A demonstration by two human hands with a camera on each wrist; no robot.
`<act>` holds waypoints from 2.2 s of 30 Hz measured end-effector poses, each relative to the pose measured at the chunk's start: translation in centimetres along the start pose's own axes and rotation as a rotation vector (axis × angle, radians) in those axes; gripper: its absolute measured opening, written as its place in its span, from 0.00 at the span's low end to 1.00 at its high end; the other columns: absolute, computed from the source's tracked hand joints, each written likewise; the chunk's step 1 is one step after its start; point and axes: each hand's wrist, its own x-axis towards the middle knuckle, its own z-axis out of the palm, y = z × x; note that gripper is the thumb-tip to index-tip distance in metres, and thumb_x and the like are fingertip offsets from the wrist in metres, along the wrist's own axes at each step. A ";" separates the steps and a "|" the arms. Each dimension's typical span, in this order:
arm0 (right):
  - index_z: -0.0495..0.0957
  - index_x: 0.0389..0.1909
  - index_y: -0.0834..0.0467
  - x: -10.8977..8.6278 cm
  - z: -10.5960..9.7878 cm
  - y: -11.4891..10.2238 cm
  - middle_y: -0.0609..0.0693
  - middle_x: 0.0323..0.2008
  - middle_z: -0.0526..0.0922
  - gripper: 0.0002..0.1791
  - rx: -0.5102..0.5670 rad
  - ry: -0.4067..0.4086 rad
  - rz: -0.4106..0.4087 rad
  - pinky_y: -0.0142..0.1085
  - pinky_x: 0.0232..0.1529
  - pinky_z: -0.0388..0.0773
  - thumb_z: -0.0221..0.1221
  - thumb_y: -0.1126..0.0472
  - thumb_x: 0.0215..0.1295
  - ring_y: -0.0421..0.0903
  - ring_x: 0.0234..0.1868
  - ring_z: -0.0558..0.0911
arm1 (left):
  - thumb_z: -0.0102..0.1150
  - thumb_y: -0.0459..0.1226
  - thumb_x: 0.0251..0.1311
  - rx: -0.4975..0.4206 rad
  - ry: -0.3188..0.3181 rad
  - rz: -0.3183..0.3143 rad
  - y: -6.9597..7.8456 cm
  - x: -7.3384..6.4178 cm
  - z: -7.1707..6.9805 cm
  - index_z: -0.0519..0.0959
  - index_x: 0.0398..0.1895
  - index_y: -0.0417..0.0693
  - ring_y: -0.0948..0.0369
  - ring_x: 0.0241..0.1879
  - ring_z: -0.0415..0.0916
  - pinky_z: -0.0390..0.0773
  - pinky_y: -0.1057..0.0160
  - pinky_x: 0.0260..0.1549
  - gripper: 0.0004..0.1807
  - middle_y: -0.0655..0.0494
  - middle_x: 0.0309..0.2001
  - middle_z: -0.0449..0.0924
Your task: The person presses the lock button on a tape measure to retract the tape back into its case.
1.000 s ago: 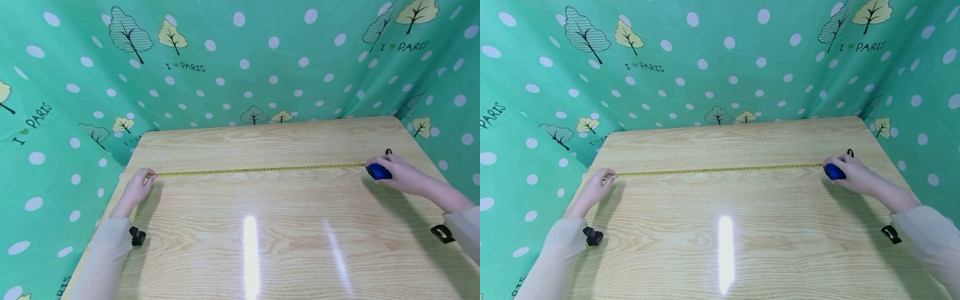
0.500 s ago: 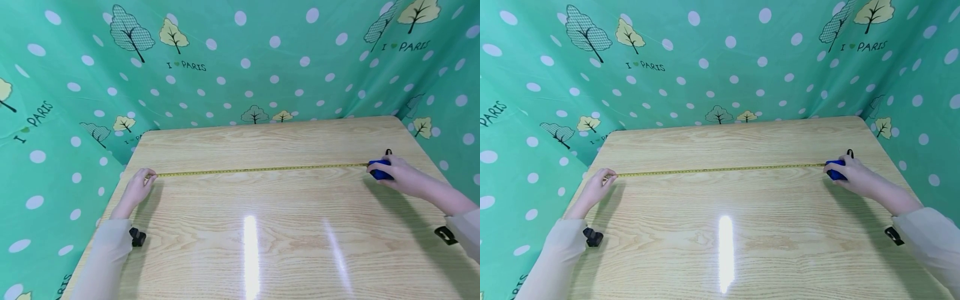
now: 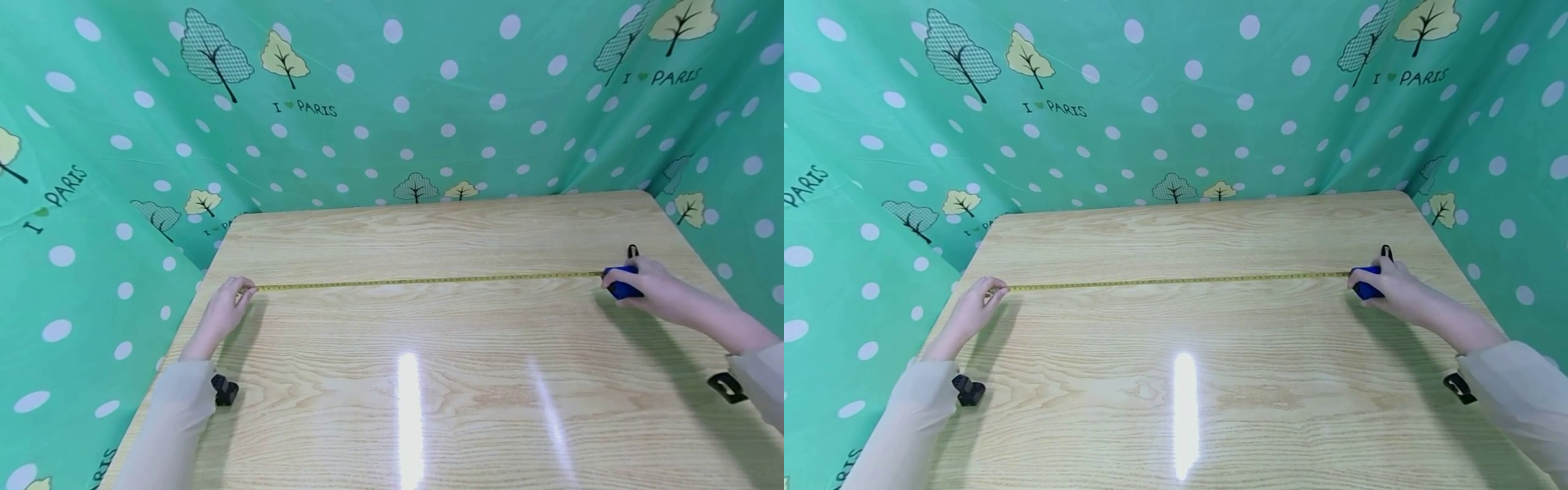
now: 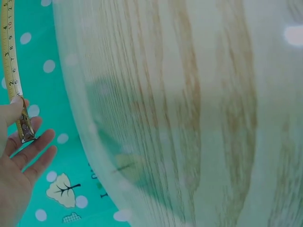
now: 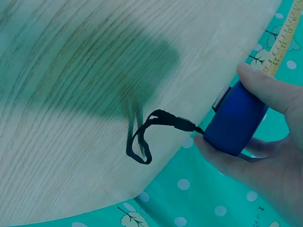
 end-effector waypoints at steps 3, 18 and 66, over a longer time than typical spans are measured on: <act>0.68 0.34 0.53 -0.1 0.2 0.0 0.66 0.31 0.67 0.29 0.018 -0.019 0.008 0.41 0.19 0.71 0.70 0.73 0.28 0.60 0.29 0.70 | 0.44 0.33 0.64 0.002 0.010 0.007 -0.2 0.0 0.1 0.71 0.39 0.33 0.44 0.41 0.68 0.69 0.46 0.37 0.09 0.38 0.38 0.70; 0.68 0.28 0.51 1.4 0.6 -0.9 0.67 0.34 0.65 0.23 0.054 -0.043 0.026 0.44 0.19 0.73 0.69 0.73 0.34 0.63 0.31 0.70 | 0.47 0.31 0.62 0.003 0.035 0.083 1.5 1.0 0.5 0.72 0.37 0.33 0.45 0.41 0.69 0.70 0.47 0.39 0.08 0.39 0.37 0.72; 0.63 0.56 0.64 1.9 0.3 -1.6 0.66 0.42 0.66 0.34 0.120 -0.117 0.165 0.46 0.29 0.73 0.66 0.65 0.47 0.61 0.39 0.70 | 0.50 0.31 0.60 0.009 -0.006 0.107 3.4 1.8 2.1 0.74 0.36 0.35 0.48 0.40 0.71 0.72 0.50 0.39 0.07 0.42 0.36 0.75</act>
